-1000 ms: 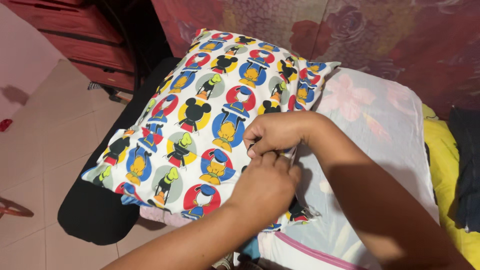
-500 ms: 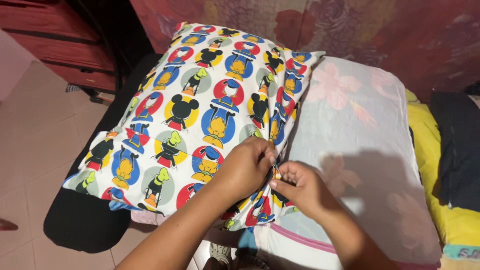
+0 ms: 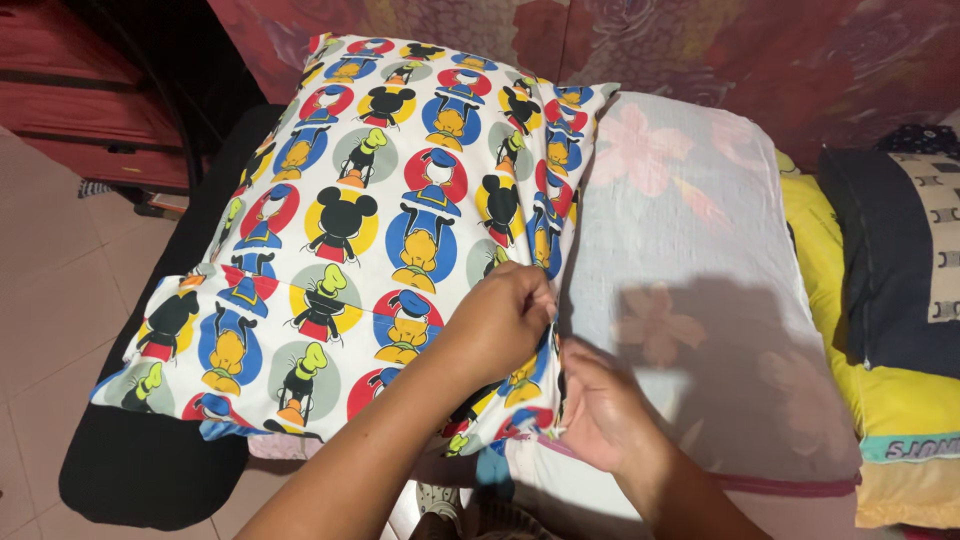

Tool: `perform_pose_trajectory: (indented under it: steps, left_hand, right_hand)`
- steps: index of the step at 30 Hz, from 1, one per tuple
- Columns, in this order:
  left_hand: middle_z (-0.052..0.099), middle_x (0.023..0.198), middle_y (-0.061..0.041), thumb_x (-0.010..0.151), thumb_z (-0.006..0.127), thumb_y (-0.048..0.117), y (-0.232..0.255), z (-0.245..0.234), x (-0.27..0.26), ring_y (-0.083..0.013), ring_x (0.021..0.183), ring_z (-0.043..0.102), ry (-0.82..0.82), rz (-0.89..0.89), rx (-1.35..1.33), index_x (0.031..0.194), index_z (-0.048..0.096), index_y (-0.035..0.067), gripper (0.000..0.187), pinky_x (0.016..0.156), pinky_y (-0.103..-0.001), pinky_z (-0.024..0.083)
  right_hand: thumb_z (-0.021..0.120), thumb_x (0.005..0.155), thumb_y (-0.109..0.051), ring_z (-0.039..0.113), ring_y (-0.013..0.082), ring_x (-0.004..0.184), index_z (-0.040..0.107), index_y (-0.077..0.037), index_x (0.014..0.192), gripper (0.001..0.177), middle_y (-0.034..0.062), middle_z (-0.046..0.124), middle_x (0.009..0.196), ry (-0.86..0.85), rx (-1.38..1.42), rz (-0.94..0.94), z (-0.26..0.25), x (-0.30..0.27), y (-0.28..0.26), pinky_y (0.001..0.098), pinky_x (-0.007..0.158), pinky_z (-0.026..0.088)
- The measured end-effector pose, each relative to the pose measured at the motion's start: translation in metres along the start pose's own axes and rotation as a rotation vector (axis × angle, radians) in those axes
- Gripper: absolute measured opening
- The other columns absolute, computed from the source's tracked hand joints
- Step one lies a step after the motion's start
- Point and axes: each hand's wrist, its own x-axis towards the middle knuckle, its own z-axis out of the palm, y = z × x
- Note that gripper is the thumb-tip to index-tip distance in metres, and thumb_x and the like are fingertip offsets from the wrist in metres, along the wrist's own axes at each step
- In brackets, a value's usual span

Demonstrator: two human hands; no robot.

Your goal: The person repeatedly presses and pats a white floral pillow to fluff it, then picks up a Mickey Mouse patterned pillow and adjusts its position on the stack. The person continues to pat and smooth the Mickey Mouse pillow.

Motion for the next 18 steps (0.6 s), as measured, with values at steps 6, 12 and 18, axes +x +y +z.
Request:
perform_pose_trajectory:
  steps: [6,12,18]
  left_hand:
    - [0.066,0.092,-0.020,0.085,0.067,0.009,0.009,-0.002,0.013,-0.0382,0.089,0.067,-0.104,-0.011,0.094,0.083,0.064,0.002,0.008,0.078,-0.045,0.052]
    - [0.072,0.084,-0.016,0.084,0.060,0.007,0.012,0.002,0.023,-0.0358,0.086,0.071,-0.214,-0.079,0.146,0.082,0.066,0.005,0.007,0.076,-0.044,0.054]
    - [0.070,0.084,-0.020,0.094,0.058,0.014,0.007,0.000,0.011,-0.0398,0.085,0.069,-0.193,-0.117,0.065,0.092,0.063,0.003,0.011,0.075,-0.047,0.053]
  right_hand:
    - [0.063,0.095,-0.015,0.074,0.0269,0.098,0.063,0.001,0.122,0.031,0.0172,0.074,0.113,-0.046,-0.156,0.025,0.004,0.013,0.002,0.0471,0.089,0.060]
    - [0.070,0.087,-0.014,0.076,0.0240,0.094,0.069,-0.002,0.113,0.028,0.0131,0.076,0.108,-0.006,-0.155,-0.022,0.000,0.014,0.009,0.0450,0.084,0.062]
    - [0.067,0.094,-0.005,0.073,0.0173,0.089,0.069,-0.001,0.111,0.018,0.0107,0.075,0.105,0.067,-0.163,-0.271,0.004,0.027,0.026,0.0362,0.080,0.059]
